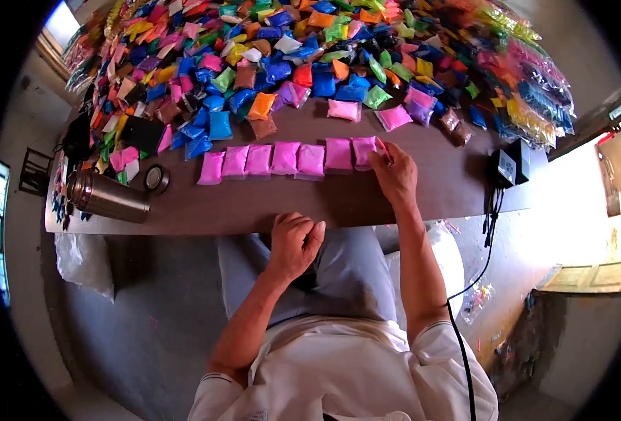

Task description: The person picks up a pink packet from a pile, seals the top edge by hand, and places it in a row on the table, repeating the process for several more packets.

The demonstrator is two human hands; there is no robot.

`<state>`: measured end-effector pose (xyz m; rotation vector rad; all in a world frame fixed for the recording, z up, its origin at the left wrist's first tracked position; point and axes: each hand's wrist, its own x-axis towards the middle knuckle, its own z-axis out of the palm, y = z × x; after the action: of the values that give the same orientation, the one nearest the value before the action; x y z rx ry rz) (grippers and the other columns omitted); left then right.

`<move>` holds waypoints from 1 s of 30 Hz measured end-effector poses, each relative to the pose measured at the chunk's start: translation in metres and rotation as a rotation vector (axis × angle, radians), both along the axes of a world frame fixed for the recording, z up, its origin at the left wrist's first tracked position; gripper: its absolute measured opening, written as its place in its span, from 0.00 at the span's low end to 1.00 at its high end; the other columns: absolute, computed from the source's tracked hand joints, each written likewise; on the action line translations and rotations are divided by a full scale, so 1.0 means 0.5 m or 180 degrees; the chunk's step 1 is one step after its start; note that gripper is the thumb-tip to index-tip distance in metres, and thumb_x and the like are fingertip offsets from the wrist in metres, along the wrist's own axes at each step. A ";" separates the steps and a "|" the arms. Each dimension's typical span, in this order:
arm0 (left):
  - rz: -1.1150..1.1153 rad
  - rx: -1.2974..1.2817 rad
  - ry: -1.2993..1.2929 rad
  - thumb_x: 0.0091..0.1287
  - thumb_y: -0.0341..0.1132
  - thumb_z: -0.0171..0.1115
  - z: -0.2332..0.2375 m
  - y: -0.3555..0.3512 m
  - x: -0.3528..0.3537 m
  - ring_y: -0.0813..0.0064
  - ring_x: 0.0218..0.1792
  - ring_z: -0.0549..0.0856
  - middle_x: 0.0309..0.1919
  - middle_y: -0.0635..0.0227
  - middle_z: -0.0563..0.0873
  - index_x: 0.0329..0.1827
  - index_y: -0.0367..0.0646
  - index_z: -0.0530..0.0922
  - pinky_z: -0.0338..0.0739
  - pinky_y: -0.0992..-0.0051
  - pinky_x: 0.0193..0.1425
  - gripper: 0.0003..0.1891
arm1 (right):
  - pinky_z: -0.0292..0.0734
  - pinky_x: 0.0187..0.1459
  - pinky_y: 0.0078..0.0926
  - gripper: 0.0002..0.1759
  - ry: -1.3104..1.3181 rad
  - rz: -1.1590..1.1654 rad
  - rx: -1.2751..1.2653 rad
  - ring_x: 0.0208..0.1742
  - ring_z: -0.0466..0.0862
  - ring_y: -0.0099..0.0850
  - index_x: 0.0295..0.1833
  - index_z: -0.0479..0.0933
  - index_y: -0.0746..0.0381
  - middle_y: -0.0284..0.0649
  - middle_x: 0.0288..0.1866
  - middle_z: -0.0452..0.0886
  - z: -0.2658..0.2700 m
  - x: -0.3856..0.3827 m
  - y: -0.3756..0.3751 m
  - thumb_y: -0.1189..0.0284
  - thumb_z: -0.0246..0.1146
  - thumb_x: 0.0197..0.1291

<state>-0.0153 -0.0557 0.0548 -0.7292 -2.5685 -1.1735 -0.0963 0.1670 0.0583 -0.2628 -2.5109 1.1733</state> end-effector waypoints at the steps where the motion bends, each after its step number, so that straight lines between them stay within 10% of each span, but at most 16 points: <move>1: 0.0039 -0.0032 0.0000 0.66 0.33 0.55 0.004 -0.004 -0.002 0.65 0.26 0.73 0.18 0.65 0.71 0.19 0.39 0.69 0.64 0.67 0.42 0.16 | 0.71 0.31 0.31 0.13 0.0244 -0.0117 -0.0026 0.27 0.77 0.36 0.37 0.77 0.64 0.45 0.25 0.77 -0.013 0.001 -0.004 0.64 0.64 0.56; 8: -0.0029 0.0083 -0.0229 0.64 0.32 0.56 0.005 -0.042 -0.051 0.57 0.22 0.73 0.15 0.58 0.71 0.16 0.37 0.67 0.66 0.62 0.31 0.17 | 0.59 0.27 0.15 0.16 0.1038 -0.0249 -0.2391 0.28 0.63 0.15 0.32 0.74 0.66 0.21 0.26 0.67 -0.049 0.006 0.014 0.66 0.55 0.68; 10: 0.0516 0.0309 -0.1074 0.66 0.34 0.54 0.012 -0.069 -0.061 0.57 0.23 0.74 0.16 0.57 0.74 0.17 0.37 0.70 0.67 0.63 0.29 0.18 | 0.60 0.28 0.16 0.17 0.0924 -0.0128 -0.2213 0.28 0.63 0.15 0.30 0.73 0.66 0.20 0.26 0.66 -0.070 0.008 0.010 0.64 0.54 0.69; 19: 0.1445 -0.0819 0.0564 0.64 0.32 0.53 -0.026 -0.040 -0.080 0.54 0.31 0.76 0.21 0.57 0.76 0.19 0.38 0.70 0.68 0.57 0.39 0.14 | 0.68 0.29 0.35 0.16 0.0393 -0.0283 -0.1295 0.22 0.71 0.44 0.35 0.74 0.64 0.53 0.22 0.69 -0.018 0.019 0.004 0.62 0.53 0.66; 24: 0.1484 -0.0953 0.0727 0.62 0.33 0.55 -0.033 -0.008 -0.071 0.55 0.30 0.75 0.20 0.59 0.74 0.18 0.41 0.66 0.65 0.57 0.35 0.14 | 0.69 0.32 0.37 0.13 -0.0091 -0.0029 -0.1624 0.28 0.76 0.47 0.39 0.75 0.64 0.54 0.28 0.72 -0.003 -0.037 0.047 0.65 0.53 0.66; 30: 0.1413 -0.1139 0.0767 0.56 0.31 0.58 -0.033 -0.006 -0.083 0.56 0.28 0.73 0.17 0.60 0.71 0.16 0.42 0.62 0.63 0.59 0.32 0.16 | 0.74 0.40 0.41 0.14 0.1151 -0.0874 0.0061 0.42 0.79 0.49 0.50 0.76 0.57 0.50 0.44 0.76 0.038 -0.197 0.135 0.67 0.61 0.58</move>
<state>-0.0565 -0.0589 0.0385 -0.3060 -2.5669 -0.4694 -0.1947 0.2346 0.0775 -0.3440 -2.0949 0.9863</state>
